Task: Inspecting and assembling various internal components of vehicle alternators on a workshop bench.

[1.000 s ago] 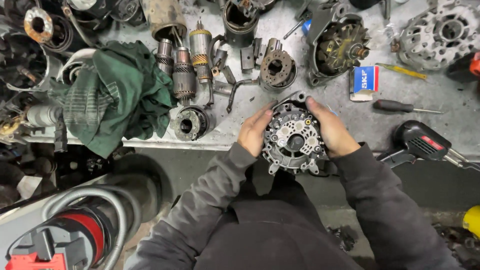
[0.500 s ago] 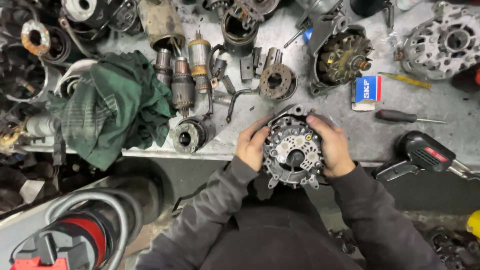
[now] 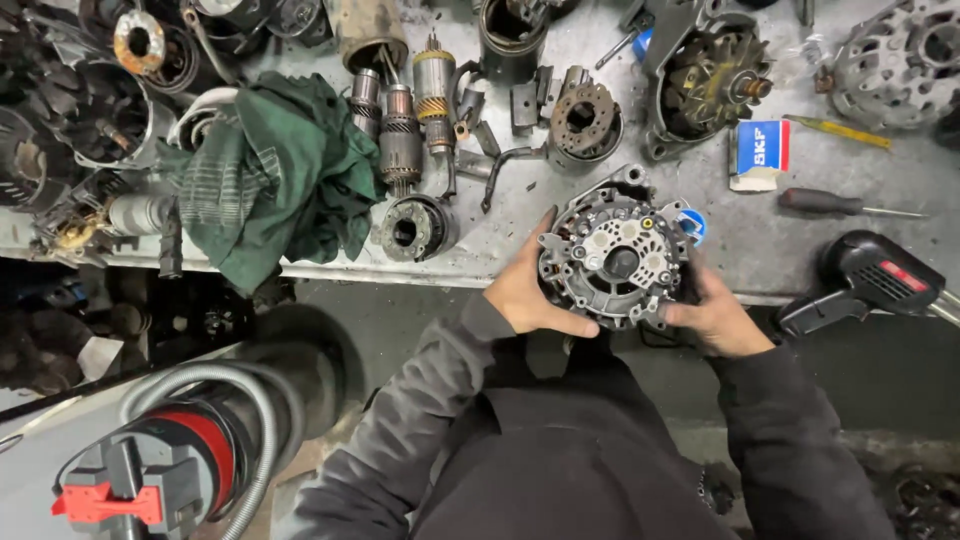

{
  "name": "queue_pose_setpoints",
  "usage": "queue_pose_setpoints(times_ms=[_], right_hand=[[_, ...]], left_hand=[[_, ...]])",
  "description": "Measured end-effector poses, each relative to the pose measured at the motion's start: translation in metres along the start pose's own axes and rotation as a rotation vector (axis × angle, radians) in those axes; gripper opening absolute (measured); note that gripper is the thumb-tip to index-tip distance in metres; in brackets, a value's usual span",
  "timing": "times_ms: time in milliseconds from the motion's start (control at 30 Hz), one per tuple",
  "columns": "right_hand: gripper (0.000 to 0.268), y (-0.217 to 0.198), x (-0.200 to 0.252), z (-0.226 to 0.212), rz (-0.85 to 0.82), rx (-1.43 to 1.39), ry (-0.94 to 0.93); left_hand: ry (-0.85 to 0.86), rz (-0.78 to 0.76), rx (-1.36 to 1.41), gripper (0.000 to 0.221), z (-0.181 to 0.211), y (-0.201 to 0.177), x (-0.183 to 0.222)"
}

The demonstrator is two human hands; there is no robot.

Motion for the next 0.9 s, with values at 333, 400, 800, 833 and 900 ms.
queue_pose_setpoints(times_ms=[333,400,800,833,900], right_hand=[[0.103,0.007,0.003,-0.015,0.094,0.127,-0.038],[0.105,0.005,0.000,-0.015,0.090,0.133,-0.002],[0.078,0.011,-0.030,-0.043,0.126,-0.131,-0.055],[0.068,0.007,-0.036,-0.040,0.220,-0.134,-0.012],[0.059,0.008,-0.037,-0.030,0.339,-0.084,0.029]], left_hand=[[-0.064,0.013,0.205,0.138,-0.007,-0.002,-0.003],[-0.071,0.005,0.193,0.139,-0.007,-0.003,-0.004],[-0.125,0.291,0.256,0.086,-0.037,-0.011,-0.043],[-0.134,0.364,0.274,0.082,-0.040,-0.014,-0.044],[-0.150,0.438,0.275,0.078,-0.050,-0.016,-0.043]])
Point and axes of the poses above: each hand's wrist, its own x-axis away from the middle knuckle, its own y-axis out of the palm, z = x × y, the point moved 9 cm from there along -x, towards the middle knuckle, and after that the axes turned 12 degrees about x, right-handed, at the moved point
